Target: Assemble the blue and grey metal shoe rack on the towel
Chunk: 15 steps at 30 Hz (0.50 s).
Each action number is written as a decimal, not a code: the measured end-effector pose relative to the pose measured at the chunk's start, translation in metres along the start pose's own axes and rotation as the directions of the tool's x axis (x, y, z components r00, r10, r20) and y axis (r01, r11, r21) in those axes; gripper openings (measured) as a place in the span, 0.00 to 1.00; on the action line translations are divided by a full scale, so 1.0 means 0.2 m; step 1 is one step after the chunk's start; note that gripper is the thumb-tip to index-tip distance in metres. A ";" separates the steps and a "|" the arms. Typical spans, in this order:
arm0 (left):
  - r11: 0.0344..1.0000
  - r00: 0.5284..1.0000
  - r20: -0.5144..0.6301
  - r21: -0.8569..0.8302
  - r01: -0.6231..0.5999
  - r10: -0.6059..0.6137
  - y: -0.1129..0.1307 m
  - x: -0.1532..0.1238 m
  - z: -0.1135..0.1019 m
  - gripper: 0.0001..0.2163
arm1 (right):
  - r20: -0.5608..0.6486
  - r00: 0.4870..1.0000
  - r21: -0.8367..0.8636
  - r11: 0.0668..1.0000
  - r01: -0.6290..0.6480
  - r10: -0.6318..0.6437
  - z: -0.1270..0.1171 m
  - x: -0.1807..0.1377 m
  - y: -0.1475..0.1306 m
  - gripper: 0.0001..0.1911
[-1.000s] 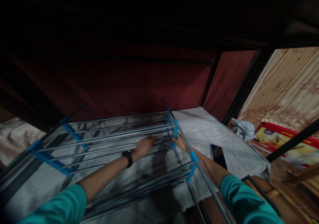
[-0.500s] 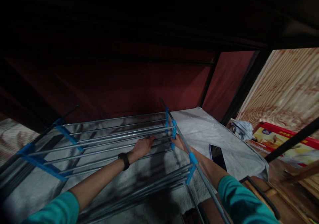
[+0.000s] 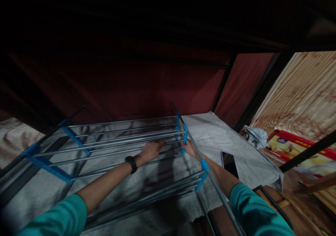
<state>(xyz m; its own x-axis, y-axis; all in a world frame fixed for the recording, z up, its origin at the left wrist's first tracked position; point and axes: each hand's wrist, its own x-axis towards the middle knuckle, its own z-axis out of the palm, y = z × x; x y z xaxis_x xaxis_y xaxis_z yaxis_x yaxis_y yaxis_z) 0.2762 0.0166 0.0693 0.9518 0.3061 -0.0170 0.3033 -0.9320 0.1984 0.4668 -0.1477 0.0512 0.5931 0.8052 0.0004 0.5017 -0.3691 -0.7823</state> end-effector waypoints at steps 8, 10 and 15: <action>1.000 1.000 0.007 -0.019 0.004 -0.004 -0.02 0.01 0.01 0.19 | 0.038 0.999 0.017 1.000 -0.001 0.000 0.00 0.01 0.01 0.08; 1.000 1.000 0.012 -0.031 0.004 -0.004 -0.02 0.01 0.00 0.20 | 0.039 0.999 0.010 1.000 0.000 -0.001 0.00 0.01 0.02 0.07; 0.999 1.000 0.013 -0.049 0.002 -0.002 -0.03 0.02 0.00 0.20 | 0.062 0.998 0.008 1.000 0.027 -0.027 0.00 0.02 0.03 0.07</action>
<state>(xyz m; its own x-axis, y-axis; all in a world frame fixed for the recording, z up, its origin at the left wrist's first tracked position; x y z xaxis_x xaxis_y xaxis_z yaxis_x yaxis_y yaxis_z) 0.2781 0.0238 0.0675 0.9519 0.3050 -0.0305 0.3029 -0.9207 0.2462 0.4725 -0.1461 0.0474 0.5393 0.8420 -0.0170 0.5122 -0.3440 -0.7870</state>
